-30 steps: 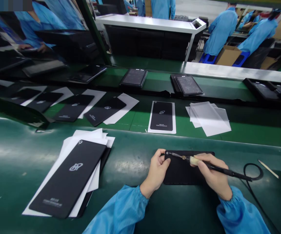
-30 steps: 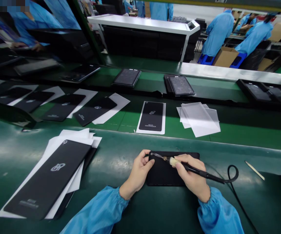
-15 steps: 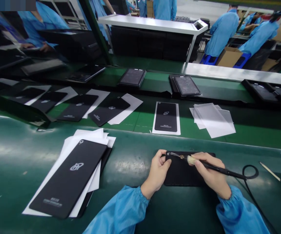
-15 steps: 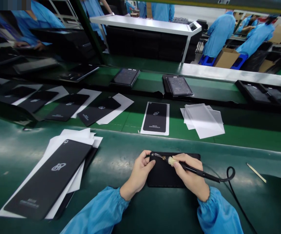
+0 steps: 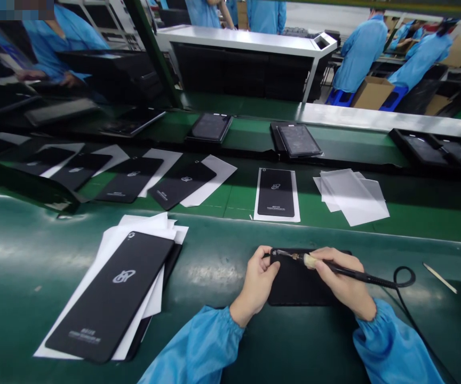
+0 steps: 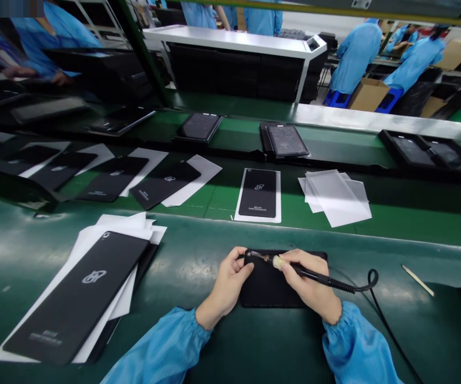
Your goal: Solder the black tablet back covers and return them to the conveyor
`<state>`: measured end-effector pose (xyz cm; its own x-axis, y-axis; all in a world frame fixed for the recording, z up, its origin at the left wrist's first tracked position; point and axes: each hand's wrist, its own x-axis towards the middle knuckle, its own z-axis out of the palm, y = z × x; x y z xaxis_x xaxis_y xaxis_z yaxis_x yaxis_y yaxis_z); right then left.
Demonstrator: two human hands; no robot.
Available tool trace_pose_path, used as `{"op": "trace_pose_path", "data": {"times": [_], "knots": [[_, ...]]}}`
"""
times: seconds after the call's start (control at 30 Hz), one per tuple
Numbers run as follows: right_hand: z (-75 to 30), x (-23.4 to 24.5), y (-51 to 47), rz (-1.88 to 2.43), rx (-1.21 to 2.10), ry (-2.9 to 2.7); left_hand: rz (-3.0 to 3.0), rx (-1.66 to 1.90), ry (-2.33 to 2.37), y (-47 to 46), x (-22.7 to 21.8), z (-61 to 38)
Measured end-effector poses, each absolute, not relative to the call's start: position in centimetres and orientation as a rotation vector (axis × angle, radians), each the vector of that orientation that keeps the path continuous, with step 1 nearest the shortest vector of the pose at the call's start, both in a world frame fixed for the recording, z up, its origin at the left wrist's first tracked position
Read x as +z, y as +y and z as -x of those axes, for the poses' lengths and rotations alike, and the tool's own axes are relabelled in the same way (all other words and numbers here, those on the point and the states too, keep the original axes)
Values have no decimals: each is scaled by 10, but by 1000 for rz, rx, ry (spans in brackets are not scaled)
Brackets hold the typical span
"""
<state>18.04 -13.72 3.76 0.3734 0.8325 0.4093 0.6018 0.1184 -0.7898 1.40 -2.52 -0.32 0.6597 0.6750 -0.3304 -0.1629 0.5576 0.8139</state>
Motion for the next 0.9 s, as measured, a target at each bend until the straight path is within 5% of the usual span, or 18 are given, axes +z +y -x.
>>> {"op": "trace_pose_path", "data": {"times": [0.9], "knots": [[-163,20,-143,1618,291,-1123,-832,541,699,-24,-2,-13]]}}
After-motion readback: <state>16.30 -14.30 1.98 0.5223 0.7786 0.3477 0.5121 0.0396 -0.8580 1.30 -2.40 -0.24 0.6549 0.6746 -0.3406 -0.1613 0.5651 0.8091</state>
